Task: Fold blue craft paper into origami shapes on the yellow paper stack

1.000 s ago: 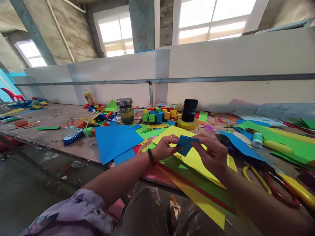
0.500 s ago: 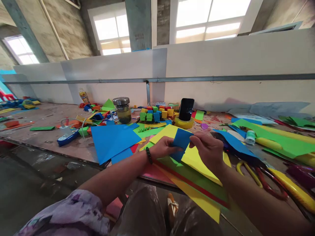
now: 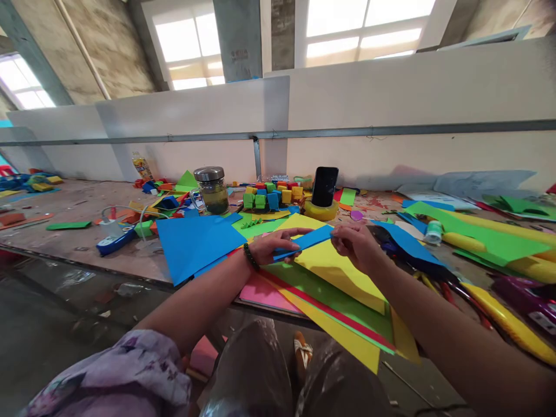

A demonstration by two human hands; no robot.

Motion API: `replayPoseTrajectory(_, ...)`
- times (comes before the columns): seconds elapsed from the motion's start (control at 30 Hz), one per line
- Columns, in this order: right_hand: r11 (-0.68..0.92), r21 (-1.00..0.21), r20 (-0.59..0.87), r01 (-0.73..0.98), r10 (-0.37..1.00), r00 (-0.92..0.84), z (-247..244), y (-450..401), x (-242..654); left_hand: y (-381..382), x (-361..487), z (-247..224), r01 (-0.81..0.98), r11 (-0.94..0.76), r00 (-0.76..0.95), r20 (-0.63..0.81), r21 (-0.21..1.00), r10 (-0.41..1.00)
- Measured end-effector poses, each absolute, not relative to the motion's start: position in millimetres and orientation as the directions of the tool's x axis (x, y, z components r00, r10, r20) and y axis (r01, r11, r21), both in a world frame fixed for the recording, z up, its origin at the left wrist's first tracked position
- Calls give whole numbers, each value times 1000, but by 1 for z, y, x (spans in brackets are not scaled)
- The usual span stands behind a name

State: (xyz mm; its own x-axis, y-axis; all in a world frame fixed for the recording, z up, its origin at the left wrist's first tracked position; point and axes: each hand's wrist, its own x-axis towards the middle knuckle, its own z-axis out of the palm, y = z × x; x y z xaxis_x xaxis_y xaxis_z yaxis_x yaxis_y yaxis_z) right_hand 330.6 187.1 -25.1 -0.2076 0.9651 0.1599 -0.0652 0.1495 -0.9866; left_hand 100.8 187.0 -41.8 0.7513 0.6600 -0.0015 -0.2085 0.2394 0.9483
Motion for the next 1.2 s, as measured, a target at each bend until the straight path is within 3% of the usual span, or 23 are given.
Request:
replayPoseTrajectory(0.1, 104, -993, 111, -56, 981, -156, -25, 196, 336, 190, 94, -39, -270, 235, 696, 21, 934, 717)
replayPoseTrajectory(0.2, 71, -997, 74, -27, 985, -158, -27, 204, 344, 193, 93, -37, -380, 181, 489, 31, 907, 872)
replayPoseTrajectory(0.33, -16, -998, -35, 66, 954, -299, -33, 207, 350, 200, 98, -39, -469, 41, 148, 33, 882, 988)
replayPoseTrajectory(0.43, -90, -969, -192, 231, 862, -469, -38, 202, 346, 204, 102, -41, -480, -42, 52, 77, 876, 996)
replayPoseTrajectory(0.53, -39, -928, -258, 371, 785, -563, -43, 193, 337, 201, 108, -42, -457, -117, 21, 142, 882, 990)
replayPoseTrajectory(0.7, 132, -889, -185, 439, 772, -608, -47, 182, 322, 187, 120, -42, -351, -246, 54, 282, 903, 958)
replayPoseTrajectory(0.83, 306, -850, -12, 430, 803, -596, -56, 184, 320, 176, 124, -36, -253, -412, 24, 431, 876, 902)
replayPoseTrajectory(1.0, 434, -793, 198, 428, 847, -493, -64, 192, 321, 161, 124, -31, -16, -718, 81, 716, 696, 693)
replayPoseTrajectory(1.2, 593, -703, 398, 391, 785, -475, -65, 202, 328, 154, 127, -33, 31, -808, 152, 797, 588, 585)
